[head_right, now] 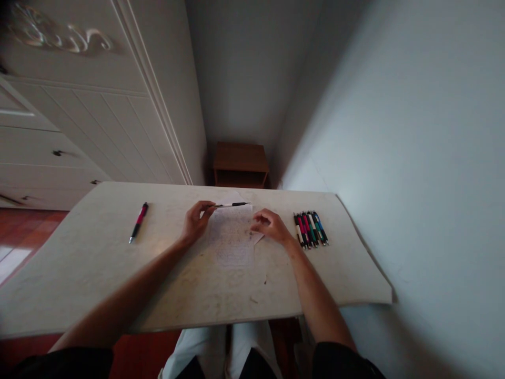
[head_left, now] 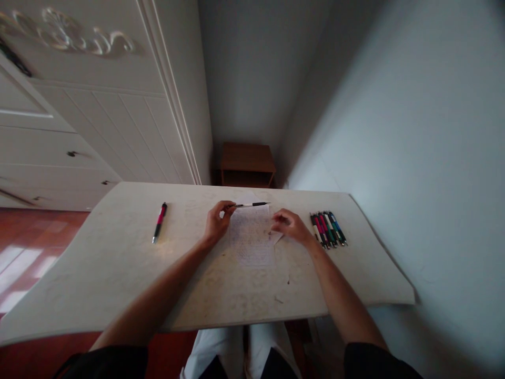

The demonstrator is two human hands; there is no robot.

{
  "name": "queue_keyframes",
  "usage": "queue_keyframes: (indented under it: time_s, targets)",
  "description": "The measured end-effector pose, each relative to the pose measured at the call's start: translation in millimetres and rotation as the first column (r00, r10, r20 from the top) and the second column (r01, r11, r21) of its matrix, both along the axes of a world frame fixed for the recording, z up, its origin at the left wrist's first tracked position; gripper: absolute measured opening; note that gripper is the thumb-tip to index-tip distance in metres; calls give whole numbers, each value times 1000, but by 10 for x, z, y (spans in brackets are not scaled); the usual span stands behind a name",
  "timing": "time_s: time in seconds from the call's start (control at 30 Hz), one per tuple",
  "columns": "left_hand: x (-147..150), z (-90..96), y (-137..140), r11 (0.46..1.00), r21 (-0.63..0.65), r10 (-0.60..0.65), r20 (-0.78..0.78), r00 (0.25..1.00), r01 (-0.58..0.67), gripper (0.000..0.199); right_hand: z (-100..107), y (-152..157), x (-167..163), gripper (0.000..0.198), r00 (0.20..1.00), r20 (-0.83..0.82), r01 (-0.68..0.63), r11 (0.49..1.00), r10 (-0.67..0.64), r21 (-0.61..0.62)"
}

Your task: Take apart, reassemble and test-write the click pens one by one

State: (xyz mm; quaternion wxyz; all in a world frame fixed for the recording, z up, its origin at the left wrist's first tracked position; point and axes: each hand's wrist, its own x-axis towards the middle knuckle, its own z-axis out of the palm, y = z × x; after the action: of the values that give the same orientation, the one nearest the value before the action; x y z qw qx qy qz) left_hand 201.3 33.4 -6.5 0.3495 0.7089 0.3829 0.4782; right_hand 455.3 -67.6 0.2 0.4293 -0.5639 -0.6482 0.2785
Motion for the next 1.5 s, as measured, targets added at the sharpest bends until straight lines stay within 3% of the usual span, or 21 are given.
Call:
queue_keyframes:
  time_s: [0.1, 0.2, 0.33, 0.47, 0.6, 0.77, 1.5]
  targets:
    - [-1, -6, 3, 1000, -21, 19, 13, 1000, -19, 18, 45, -51, -47, 34, 987, 61, -143, 989, 145, -42]
    - [1, -14, -1, 999, -32, 27, 7, 1000, -27, 18, 62, -52, -94, 25, 974, 98, -198, 979, 202, -53]
    - [3, -37, 7, 999, -32, 23, -11, 1000, -23, 19, 20, -11, -62, 25, 995, 77, -67, 997, 64, 39]
    - [-6, -60, 21, 1000, -21, 15, -32, 999, -16, 21, -69, 24, -3, 29, 988, -76, 142, 987, -136, 79]
    - [-16, -63, 20, 1000, -18, -6, -48, 999, 5, 21, -120, 40, -1, 29, 953, -219, 229, 970, -208, 76]
    - [-22, -46, 4, 999, -34, -19, -46, 999, 18, 22, -97, 42, -65, 27, 933, -271, 263, 963, -236, 67]
    - [-18, -16, -14, 997, -62, -59, -94, 994, 53, 22, -96, 49, -131, 20, 965, -169, 221, 970, -202, 99]
